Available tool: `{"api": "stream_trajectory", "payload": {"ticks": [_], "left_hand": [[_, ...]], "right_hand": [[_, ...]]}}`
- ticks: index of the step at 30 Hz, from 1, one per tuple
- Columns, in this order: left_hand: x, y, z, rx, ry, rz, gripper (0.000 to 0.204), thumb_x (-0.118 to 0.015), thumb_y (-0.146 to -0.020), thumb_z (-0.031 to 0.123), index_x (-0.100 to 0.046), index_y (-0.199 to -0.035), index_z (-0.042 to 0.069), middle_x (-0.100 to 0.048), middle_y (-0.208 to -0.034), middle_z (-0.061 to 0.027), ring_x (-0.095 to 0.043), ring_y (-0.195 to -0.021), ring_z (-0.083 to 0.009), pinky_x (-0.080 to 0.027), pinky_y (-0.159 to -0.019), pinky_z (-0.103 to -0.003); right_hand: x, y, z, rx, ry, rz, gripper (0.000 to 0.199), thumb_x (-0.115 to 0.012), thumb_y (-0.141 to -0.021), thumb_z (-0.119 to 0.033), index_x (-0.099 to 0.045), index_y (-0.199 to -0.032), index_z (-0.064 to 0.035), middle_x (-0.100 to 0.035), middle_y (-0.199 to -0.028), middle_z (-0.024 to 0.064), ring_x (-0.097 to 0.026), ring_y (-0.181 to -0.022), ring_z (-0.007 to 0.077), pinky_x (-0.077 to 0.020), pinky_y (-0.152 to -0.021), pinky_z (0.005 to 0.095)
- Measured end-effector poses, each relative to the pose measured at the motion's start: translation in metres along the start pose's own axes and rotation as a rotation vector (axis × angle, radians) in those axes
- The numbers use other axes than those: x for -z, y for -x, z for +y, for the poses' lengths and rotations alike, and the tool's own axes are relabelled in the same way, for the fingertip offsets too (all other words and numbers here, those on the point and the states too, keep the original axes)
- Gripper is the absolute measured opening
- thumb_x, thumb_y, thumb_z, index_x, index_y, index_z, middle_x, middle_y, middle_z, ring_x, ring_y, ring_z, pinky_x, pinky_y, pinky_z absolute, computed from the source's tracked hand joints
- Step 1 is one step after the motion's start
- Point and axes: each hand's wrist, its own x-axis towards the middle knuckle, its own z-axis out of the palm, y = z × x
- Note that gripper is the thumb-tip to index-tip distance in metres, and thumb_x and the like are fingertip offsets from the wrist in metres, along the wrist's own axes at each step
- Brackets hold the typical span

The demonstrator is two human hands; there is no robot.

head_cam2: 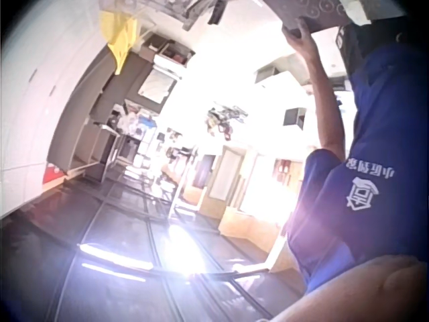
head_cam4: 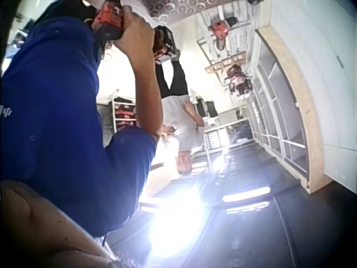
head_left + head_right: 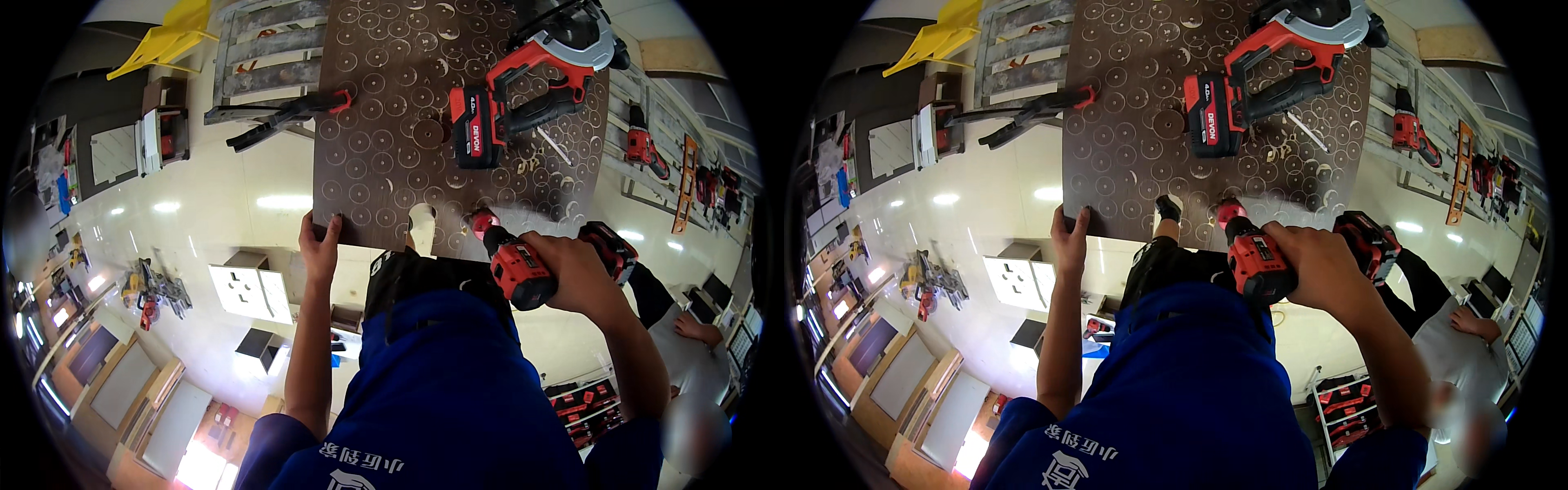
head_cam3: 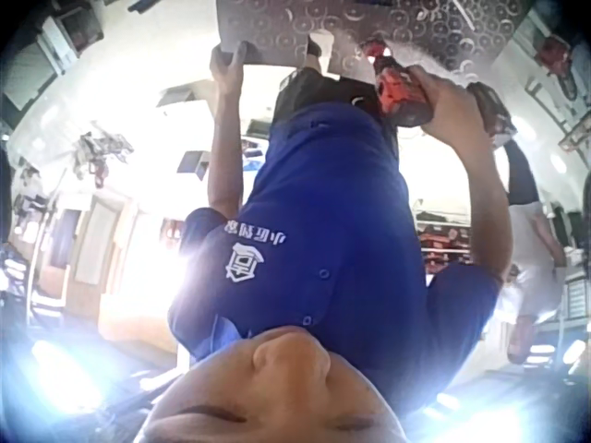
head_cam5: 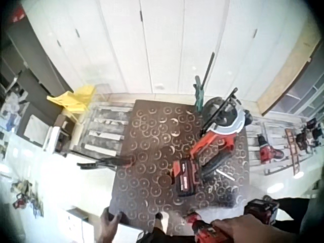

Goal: The person uses a cordless drill to create holes in a large, patterned sheet of material clamped to a workbench. The person positions the drill over pre-marked spots and drills through the material, generating wood shavings.

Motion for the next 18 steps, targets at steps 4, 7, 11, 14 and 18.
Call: {"api": "stream_trajectory", "payload": {"ticks": [4, 7, 11, 14, 18], "left_hand": [[0.000, 0.000, 0.003, 0.036, -0.027, -0.016, 0.044, -0.074, -0.093, 0.019, -0.057, -0.125, -0.004, -0.069, -0.107, -0.0090, -0.062, -0.099, -0.0143, -0.048, -0.091, -0.030], [0.002, 0.000, -0.002, 0.039, 0.006, -0.022, 0.045, -0.074, -0.092, 0.020, -0.057, -0.125, -0.005, -0.069, -0.107, -0.0095, -0.062, -0.099, -0.0143, -0.049, -0.090, -0.029], [0.003, 0.001, -0.001, 0.012, 0.000, -0.009, 0.046, -0.074, -0.092, 0.020, -0.056, -0.126, -0.005, -0.070, -0.106, -0.0100, -0.063, -0.098, -0.0138, -0.050, -0.088, -0.029], [0.003, -0.001, 0.002, 0.037, 0.007, -0.032, 0.046, -0.074, -0.092, 0.020, -0.056, -0.127, -0.005, -0.070, -0.107, -0.0102, -0.063, -0.098, -0.0136, -0.050, -0.088, -0.029], [0.003, -0.001, 0.001, 0.025, -0.011, -0.028, 0.048, -0.075, -0.092, 0.021, -0.055, -0.127, -0.005, -0.070, -0.106, -0.0103, -0.064, -0.097, -0.0139, -0.051, -0.087, -0.029]], "right_hand": [[-0.003, 0.001, -0.002, -0.017, -0.057, 0.027, 0.058, -0.081, -0.062, -0.019, -0.056, -0.114, -0.0092, -0.069, -0.088, 0.0157, -0.067, -0.085, 0.0403, -0.0530, -0.073, 0.0489], [0.001, 0.001, -0.016, -0.181, -0.176, -0.013, 0.055, -0.078, -0.063, -0.014, -0.056, -0.113, -0.0100, -0.069, -0.086, 0.0171, -0.067, -0.084, 0.0410, -0.0526, -0.073, 0.0497], [0.005, 0.002, -0.026, -0.216, -0.226, -0.019, 0.057, -0.073, -0.065, -0.005, -0.055, -0.119, -0.0090, -0.071, -0.091, 0.0178, -0.068, -0.090, 0.0423, -0.0533, -0.079, 0.0462], [0.003, 0.004, -0.024, -0.212, -0.128, -0.057, 0.056, -0.073, -0.065, -0.006, -0.056, -0.119, -0.0083, -0.070, -0.091, 0.0177, -0.067, -0.090, 0.0420, -0.0534, -0.079, 0.0458], [0.001, 0.005, -0.020, -0.147, -0.109, -0.010, 0.050, -0.073, -0.065, -0.008, -0.056, -0.112, -0.0098, -0.070, -0.087, 0.0162, -0.068, -0.086, 0.0404, -0.0524, -0.075, 0.0488]]}}
